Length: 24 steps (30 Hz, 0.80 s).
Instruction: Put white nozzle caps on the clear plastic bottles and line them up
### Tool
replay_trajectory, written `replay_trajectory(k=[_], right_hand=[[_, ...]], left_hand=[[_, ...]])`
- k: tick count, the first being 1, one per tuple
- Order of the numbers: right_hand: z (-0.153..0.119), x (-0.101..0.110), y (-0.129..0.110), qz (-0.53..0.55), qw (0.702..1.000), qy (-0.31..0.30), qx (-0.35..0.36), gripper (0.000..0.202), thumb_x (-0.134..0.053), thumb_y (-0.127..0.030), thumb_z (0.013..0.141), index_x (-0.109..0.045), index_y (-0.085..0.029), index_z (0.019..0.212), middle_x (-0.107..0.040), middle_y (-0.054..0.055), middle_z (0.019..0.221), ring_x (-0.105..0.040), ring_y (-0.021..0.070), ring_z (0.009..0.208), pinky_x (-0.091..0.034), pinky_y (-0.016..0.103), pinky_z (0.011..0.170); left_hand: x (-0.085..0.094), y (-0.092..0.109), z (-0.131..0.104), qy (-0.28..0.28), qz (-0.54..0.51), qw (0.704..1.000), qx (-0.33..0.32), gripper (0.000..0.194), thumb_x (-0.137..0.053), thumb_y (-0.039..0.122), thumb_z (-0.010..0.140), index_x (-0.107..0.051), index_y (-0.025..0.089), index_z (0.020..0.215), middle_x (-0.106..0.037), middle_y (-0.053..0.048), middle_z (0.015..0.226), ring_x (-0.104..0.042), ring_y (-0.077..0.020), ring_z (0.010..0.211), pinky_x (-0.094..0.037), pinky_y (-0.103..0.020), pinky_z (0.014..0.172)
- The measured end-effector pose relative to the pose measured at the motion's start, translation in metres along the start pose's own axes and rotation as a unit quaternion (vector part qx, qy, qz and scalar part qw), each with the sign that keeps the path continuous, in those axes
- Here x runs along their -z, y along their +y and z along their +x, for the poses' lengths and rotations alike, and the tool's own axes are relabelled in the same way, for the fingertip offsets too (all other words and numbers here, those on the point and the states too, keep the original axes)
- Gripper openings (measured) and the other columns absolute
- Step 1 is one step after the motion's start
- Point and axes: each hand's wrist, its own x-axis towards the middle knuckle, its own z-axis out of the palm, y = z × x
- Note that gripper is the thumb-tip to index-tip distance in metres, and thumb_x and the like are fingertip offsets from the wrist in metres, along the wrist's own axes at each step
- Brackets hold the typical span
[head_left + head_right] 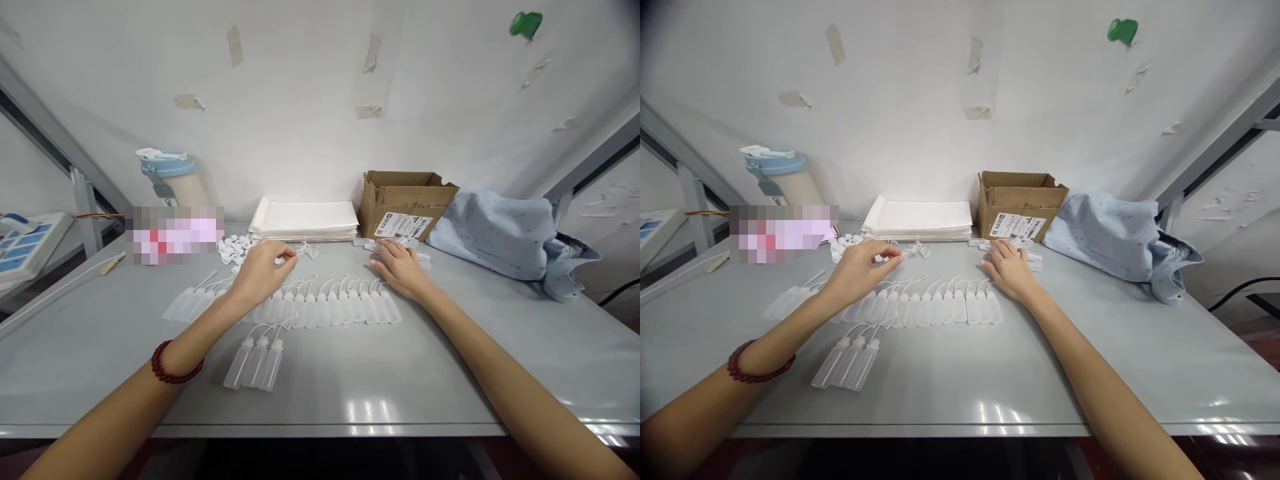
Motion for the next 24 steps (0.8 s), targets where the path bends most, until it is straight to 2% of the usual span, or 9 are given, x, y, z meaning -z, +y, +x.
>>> replay_trajectory(k=[6, 11, 17, 19, 24], right_hand=[[0.0, -0.002, 0.002, -0.001, 1.0, -0.006, -0.018, 0.04, -0.034, -0.043, 0.096, -0.062, -0.017, 0.11, -0.049, 0.019, 0.136, -0.035, 0.0354, 0.131, -0.034, 0.058, 0.095], [0.0, -0.004, 0.004, 0.014, 0.999, 0.006, -0.035, 0.047, -0.036, -0.047, 0.094, -0.067, -0.015, 0.108, -0.052, 0.02, 0.123, -0.043, 0.0354, 0.12, -0.036, 0.054, 0.095], [-0.001, -0.006, 0.007, 0.04, 0.998, 0.006, -0.051, 0.058, -0.036, -0.058, 0.09, -0.07, -0.013, 0.104, -0.049, 0.02, 0.118, -0.048, 0.0341, 0.117, -0.04, 0.05, 0.095], [-0.002, -0.006, 0.006, 0.044, 0.998, -0.001, -0.05, 0.057, -0.037, -0.057, 0.09, -0.071, -0.014, 0.102, -0.049, 0.02, 0.121, -0.049, 0.0337, 0.117, -0.039, 0.049, 0.096], [-0.002, -0.003, 0.005, 0.04, 0.998, -0.017, -0.05, 0.051, -0.039, -0.055, 0.09, -0.071, -0.017, 0.101, -0.051, 0.021, 0.13, -0.048, 0.0377, 0.121, -0.036, 0.057, 0.096]], left_hand=[[0.008, -0.008, -0.004, 0.089, -0.05, 0.994, 0.029, 0.017, -0.055, 0.028, 0.084, -0.069, 0.019, 0.083, -0.071, -0.002, 0.086, -0.059, -0.0186, 0.084, -0.045, -0.028, 0.072], [0.012, -0.014, -0.005, 0.131, -0.096, 0.984, 0.075, 0.019, -0.058, 0.031, 0.082, -0.07, 0.017, 0.087, -0.071, -0.002, 0.087, -0.059, -0.0155, 0.074, -0.045, -0.027, 0.069], [0.009, -0.018, -0.002, 0.166, -0.178, 0.964, 0.105, 0.02, -0.062, 0.036, 0.079, -0.071, 0.018, 0.085, -0.071, -0.002, 0.084, -0.06, -0.0149, 0.069, -0.045, -0.026, 0.065], [0.008, -0.02, -0.001, 0.164, -0.177, 0.964, 0.113, 0.022, -0.062, 0.036, 0.078, -0.071, 0.018, 0.084, -0.071, -0.003, 0.084, -0.06, -0.0157, 0.069, -0.045, -0.026, 0.065], [0.005, -0.022, 0.0, 0.083, -0.152, 0.976, 0.131, 0.023, -0.062, 0.036, 0.076, -0.07, 0.015, 0.077, -0.071, -0.005, 0.078, -0.06, -0.0175, 0.069, -0.045, -0.029, 0.067]])
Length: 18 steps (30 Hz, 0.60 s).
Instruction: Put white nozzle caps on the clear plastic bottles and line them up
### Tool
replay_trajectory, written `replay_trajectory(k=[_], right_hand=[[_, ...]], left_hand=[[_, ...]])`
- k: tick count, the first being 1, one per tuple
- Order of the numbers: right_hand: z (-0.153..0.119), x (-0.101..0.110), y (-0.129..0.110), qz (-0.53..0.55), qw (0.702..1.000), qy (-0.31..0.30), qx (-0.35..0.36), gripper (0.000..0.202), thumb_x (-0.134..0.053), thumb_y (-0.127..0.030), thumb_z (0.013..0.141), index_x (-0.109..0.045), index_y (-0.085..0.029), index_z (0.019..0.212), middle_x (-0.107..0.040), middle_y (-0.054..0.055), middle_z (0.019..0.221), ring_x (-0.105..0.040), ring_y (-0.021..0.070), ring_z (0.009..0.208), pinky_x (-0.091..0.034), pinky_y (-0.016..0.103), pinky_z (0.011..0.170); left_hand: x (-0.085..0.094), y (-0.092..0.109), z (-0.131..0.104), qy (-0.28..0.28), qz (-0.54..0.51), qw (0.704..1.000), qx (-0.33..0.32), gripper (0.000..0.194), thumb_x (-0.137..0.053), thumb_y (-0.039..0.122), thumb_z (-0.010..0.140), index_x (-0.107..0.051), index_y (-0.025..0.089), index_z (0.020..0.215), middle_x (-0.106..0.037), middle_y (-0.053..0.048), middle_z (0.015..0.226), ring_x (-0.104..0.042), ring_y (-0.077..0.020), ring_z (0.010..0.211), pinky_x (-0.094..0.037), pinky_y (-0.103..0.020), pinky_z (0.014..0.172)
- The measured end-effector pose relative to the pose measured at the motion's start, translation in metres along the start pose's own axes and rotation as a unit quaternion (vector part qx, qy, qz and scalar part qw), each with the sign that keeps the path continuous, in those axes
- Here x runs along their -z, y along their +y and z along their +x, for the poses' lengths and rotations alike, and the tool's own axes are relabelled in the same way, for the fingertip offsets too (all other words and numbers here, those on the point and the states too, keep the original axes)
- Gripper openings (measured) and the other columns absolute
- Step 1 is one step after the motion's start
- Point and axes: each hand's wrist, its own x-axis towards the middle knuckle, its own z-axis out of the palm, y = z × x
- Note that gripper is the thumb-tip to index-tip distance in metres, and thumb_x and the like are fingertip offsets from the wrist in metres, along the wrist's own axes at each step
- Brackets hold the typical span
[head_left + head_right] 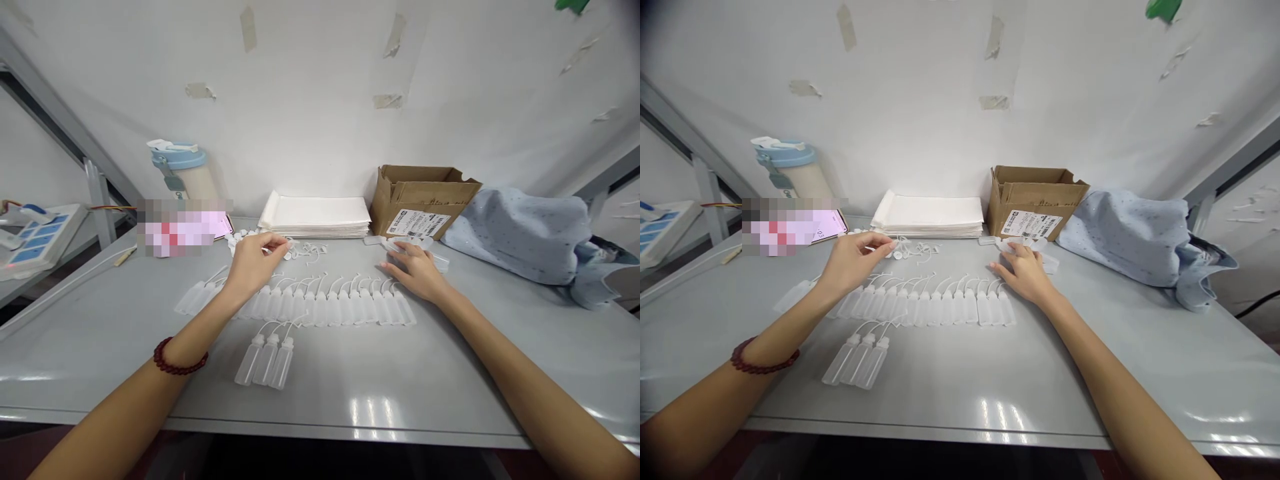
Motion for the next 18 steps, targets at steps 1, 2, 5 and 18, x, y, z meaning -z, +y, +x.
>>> replay_trajectory(k=[1, 2, 5, 18], right_hand=[[0.0, 0.0, 0.0, -0.001, 1.0, -0.001, 0.0, 0.051, -0.039, -0.055, 0.09, -0.071, -0.017, 0.1, -0.051, 0.021, 0.13, -0.047, 0.0385, 0.121, -0.036, 0.057, 0.096], [0.0, 0.001, 0.0, -0.001, 1.0, -0.001, 0.001, 0.051, -0.039, -0.055, 0.09, -0.071, -0.017, 0.099, -0.052, 0.021, 0.13, -0.047, 0.0388, 0.121, -0.036, 0.058, 0.095], [0.0, 0.001, -0.001, 0.004, 1.0, 0.006, 0.007, 0.05, -0.039, -0.054, 0.091, -0.072, -0.016, 0.096, -0.053, 0.021, 0.129, -0.048, 0.0385, 0.12, -0.037, 0.057, 0.095], [-0.007, 0.018, -0.021, 0.104, 0.981, 0.151, 0.068, 0.047, -0.043, -0.049, 0.092, -0.063, -0.016, 0.118, -0.046, 0.018, 0.134, -0.044, 0.0342, 0.127, -0.039, 0.054, 0.102]], left_hand=[[0.0, 0.0, 0.0, -0.001, -0.005, 1.0, -0.003, 0.023, -0.062, 0.037, 0.076, -0.07, 0.015, 0.078, -0.071, -0.005, 0.079, -0.06, -0.0174, 0.07, -0.045, -0.029, 0.067], [0.0, 0.001, -0.001, 0.004, -0.016, 1.0, -0.009, 0.024, -0.062, 0.037, 0.076, -0.07, 0.016, 0.079, -0.071, -0.005, 0.081, -0.061, -0.0172, 0.071, -0.045, -0.028, 0.067], [0.0, 0.001, -0.001, 0.037, -0.048, 0.998, -0.018, 0.024, -0.063, 0.039, 0.076, -0.07, 0.017, 0.083, -0.071, -0.004, 0.084, -0.06, -0.0166, 0.073, -0.045, -0.027, 0.067], [0.005, 0.007, -0.001, -0.005, -0.186, 0.98, 0.074, 0.02, -0.067, 0.035, 0.075, -0.069, 0.016, 0.08, -0.07, -0.003, 0.077, -0.062, -0.015, 0.073, -0.047, -0.025, 0.068]])
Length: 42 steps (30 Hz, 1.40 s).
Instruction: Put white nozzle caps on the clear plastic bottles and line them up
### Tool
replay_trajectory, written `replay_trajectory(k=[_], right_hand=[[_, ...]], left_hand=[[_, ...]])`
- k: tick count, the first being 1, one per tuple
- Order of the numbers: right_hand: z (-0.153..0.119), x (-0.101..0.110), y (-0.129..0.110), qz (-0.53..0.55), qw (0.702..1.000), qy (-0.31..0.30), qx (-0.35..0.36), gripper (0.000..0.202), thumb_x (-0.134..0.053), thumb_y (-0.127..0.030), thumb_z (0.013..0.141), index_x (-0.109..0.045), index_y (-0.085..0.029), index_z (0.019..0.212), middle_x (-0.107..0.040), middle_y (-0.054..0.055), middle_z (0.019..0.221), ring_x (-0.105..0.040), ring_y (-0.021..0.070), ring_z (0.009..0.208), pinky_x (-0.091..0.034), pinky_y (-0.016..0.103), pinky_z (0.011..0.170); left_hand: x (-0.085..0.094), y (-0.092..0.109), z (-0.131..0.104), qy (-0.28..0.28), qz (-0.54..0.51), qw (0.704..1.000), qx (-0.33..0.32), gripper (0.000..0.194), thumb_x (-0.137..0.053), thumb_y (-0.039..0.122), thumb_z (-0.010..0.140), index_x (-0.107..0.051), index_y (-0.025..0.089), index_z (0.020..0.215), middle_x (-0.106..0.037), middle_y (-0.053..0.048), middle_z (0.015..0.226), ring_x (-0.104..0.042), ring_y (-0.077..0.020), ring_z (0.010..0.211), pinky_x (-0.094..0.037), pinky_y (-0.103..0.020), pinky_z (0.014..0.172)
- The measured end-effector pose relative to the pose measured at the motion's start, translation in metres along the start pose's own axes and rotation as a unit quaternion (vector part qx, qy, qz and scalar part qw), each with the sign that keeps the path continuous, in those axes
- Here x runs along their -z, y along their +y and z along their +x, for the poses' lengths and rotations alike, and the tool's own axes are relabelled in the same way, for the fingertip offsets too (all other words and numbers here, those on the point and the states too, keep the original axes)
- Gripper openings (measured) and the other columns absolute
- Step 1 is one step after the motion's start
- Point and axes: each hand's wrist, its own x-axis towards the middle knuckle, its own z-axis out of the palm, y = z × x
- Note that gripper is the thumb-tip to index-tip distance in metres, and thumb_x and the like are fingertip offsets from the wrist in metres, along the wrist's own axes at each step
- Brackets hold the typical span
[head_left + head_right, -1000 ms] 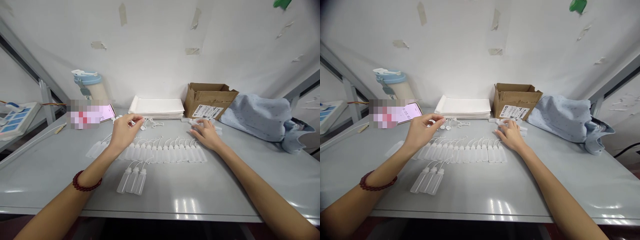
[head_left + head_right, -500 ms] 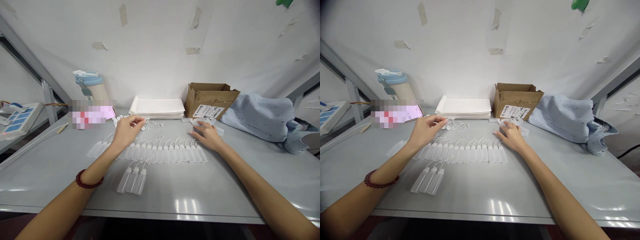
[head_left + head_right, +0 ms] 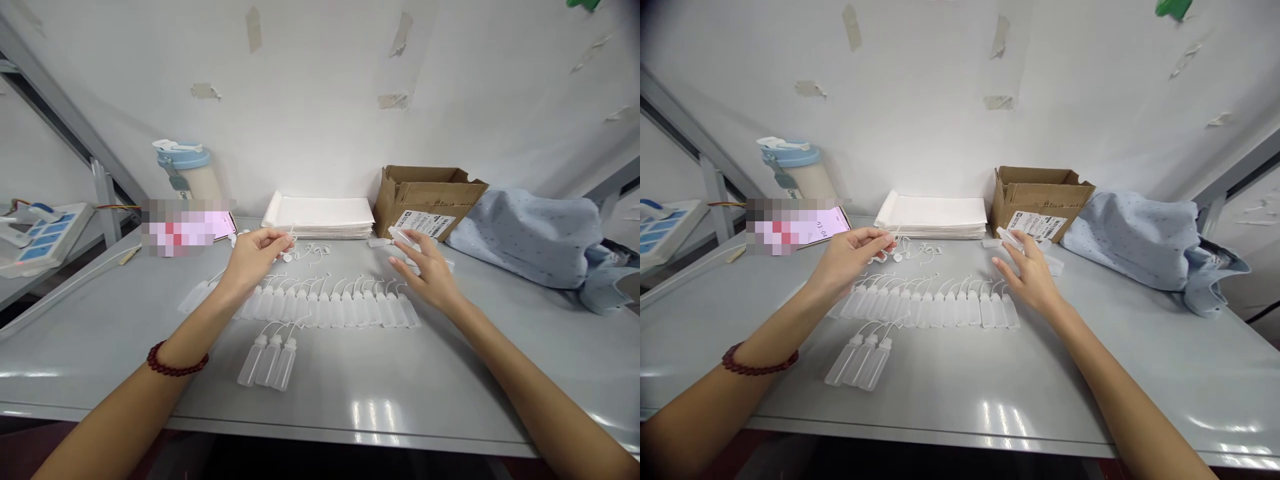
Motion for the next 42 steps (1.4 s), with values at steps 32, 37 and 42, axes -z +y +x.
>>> replay_trajectory(k=[32, 37, 42], right_hand=[[-0.026, 0.026, -0.104, 0.305, 0.932, -0.193, 0.033, 0.049, -0.064, -0.033, 0.084, -0.053, -0.031, 0.132, -0.045, 0.011, 0.139, -0.043, 0.0302, 0.13, -0.042, 0.052, 0.102], [-0.027, 0.025, -0.104, 0.311, 0.93, -0.194, 0.03, 0.05, -0.064, -0.033, 0.084, -0.052, -0.032, 0.132, -0.045, 0.011, 0.14, -0.043, 0.0294, 0.131, -0.041, 0.053, 0.103], [-0.028, 0.024, -0.105, 0.307, 0.929, -0.204, 0.022, 0.051, -0.065, -0.035, 0.083, -0.052, -0.032, 0.132, -0.044, 0.011, 0.141, -0.042, 0.0312, 0.132, -0.041, 0.055, 0.102]], left_hand=[[-0.033, 0.015, -0.052, -0.111, 0.02, 0.985, -0.132, 0.011, -0.065, 0.03, 0.083, -0.068, 0.02, 0.084, -0.07, -0.001, 0.082, -0.065, -0.0152, 0.079, -0.053, -0.025, 0.071], [-0.033, 0.015, -0.051, -0.133, 0.007, 0.986, -0.103, 0.014, -0.066, 0.033, 0.081, -0.068, 0.02, 0.087, -0.069, -0.001, 0.084, -0.064, -0.0154, 0.081, -0.053, -0.026, 0.073], [-0.032, 0.017, -0.049, -0.166, 0.016, 0.983, -0.073, 0.018, -0.066, 0.037, 0.081, -0.067, 0.02, 0.087, -0.068, -0.002, 0.082, -0.064, -0.0167, 0.079, -0.052, -0.028, 0.07]])
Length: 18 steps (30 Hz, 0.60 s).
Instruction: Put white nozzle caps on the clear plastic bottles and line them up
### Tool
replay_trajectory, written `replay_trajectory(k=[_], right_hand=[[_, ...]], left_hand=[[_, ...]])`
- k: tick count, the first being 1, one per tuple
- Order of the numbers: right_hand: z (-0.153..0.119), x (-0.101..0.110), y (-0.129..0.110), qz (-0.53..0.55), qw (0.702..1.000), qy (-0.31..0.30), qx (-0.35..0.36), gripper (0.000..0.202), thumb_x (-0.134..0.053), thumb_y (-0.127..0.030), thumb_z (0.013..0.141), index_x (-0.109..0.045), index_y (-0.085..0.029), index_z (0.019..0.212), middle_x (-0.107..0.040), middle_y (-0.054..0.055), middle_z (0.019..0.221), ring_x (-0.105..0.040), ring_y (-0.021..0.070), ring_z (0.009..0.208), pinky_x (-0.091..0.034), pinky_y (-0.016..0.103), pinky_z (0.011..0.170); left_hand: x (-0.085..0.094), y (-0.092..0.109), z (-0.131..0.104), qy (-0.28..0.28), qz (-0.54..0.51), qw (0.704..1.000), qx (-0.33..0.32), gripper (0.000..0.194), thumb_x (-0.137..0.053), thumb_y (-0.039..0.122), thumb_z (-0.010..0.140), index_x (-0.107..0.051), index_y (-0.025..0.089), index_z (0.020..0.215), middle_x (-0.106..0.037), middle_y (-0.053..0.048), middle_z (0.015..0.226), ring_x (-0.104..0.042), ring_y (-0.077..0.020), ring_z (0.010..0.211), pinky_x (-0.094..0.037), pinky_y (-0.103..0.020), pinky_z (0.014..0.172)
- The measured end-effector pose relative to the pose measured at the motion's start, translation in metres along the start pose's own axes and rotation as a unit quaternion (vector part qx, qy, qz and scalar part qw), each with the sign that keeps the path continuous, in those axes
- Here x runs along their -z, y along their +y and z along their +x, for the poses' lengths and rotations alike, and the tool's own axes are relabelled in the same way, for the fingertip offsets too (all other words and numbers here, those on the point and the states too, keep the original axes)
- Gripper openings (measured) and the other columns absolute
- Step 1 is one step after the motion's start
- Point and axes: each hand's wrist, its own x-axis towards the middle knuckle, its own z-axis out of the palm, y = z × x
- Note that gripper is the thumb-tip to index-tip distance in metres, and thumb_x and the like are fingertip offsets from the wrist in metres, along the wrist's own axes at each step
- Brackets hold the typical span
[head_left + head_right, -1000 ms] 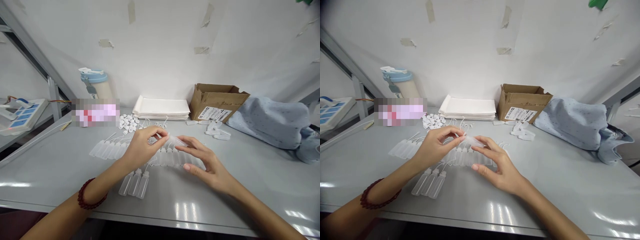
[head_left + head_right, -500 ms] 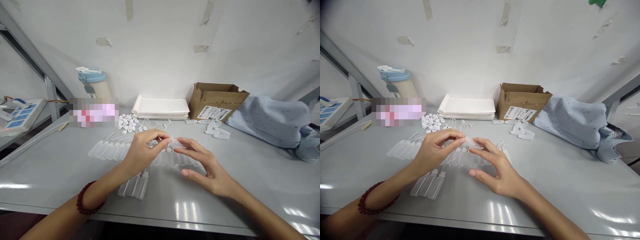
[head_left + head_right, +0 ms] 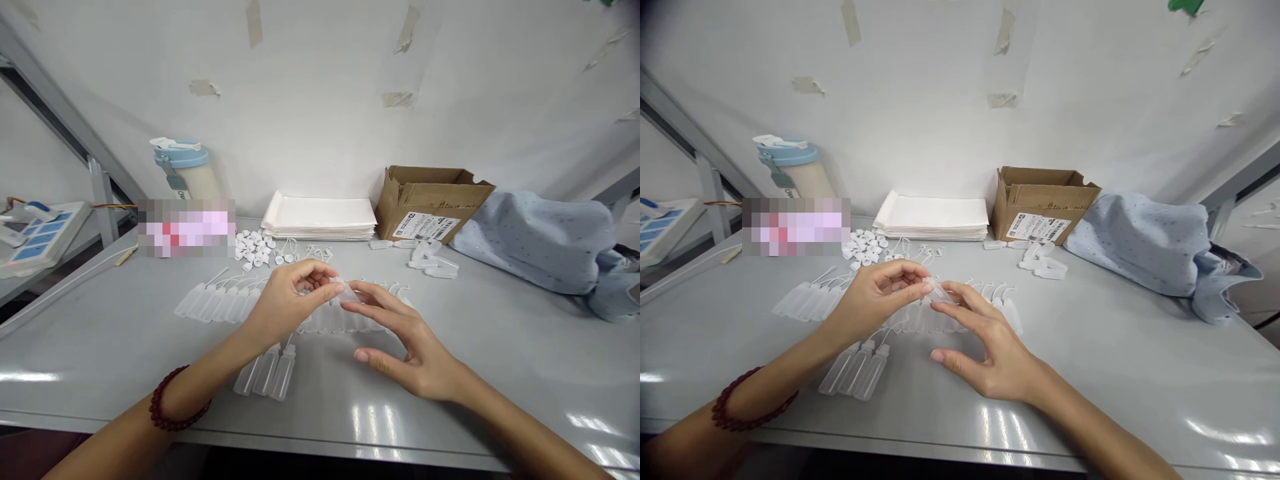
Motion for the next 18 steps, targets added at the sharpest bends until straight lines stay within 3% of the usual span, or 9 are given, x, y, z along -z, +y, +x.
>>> replay_trajectory(k=[3, 7, 14, 18], right_hand=[[-0.0007, 0.0006, -0.0005, 0.009, 1.0, 0.004, -0.007, 0.051, -0.066, -0.036, 0.082, -0.053, -0.033, 0.131, -0.044, 0.01, 0.142, -0.041, 0.0325, 0.132, -0.041, 0.056, 0.102], [-0.0002, 0.0046, -0.0023, 0.055, 0.998, 0.021, -0.026, 0.049, -0.067, -0.034, 0.081, -0.055, -0.036, 0.129, -0.045, 0.008, 0.141, -0.041, 0.0317, 0.132, -0.041, 0.055, 0.102], [-0.0016, 0.0065, -0.0038, 0.159, 0.986, 0.026, -0.052, 0.042, -0.067, -0.031, 0.082, -0.059, -0.035, 0.123, -0.045, 0.006, 0.139, -0.048, 0.0274, 0.126, -0.043, 0.048, 0.103], [-0.0004, 0.0044, -0.0051, 0.172, 0.984, 0.013, -0.052, 0.043, -0.067, -0.029, 0.082, -0.057, -0.035, 0.123, -0.044, 0.006, 0.139, -0.046, 0.0267, 0.127, -0.042, 0.047, 0.104]], left_hand=[[0.0012, 0.0004, -0.0008, -0.016, 0.006, 1.0, -0.002, 0.021, -0.065, 0.038, 0.081, -0.067, 0.02, 0.092, -0.067, -0.002, 0.081, -0.063, -0.0173, 0.077, -0.052, -0.029, 0.069], [0.0016, 0.0032, -0.0037, -0.002, 0.033, 0.998, -0.061, 0.023, -0.065, 0.031, 0.081, -0.065, 0.022, 0.103, -0.066, -0.001, 0.079, -0.063, -0.0159, 0.077, -0.052, -0.029, 0.071], [-0.0024, 0.0026, -0.0048, 0.098, 0.148, 0.956, -0.235, 0.015, -0.06, 0.02, 0.084, -0.062, 0.02, 0.098, -0.065, -0.001, 0.077, -0.06, -0.0143, 0.072, -0.05, -0.028, 0.068], [-0.0032, -0.0004, -0.0061, 0.056, 0.187, 0.942, -0.275, 0.026, -0.063, 0.023, 0.083, -0.057, 0.016, 0.108, -0.06, -0.003, 0.08, -0.058, -0.0158, 0.077, -0.049, -0.029, 0.069]])
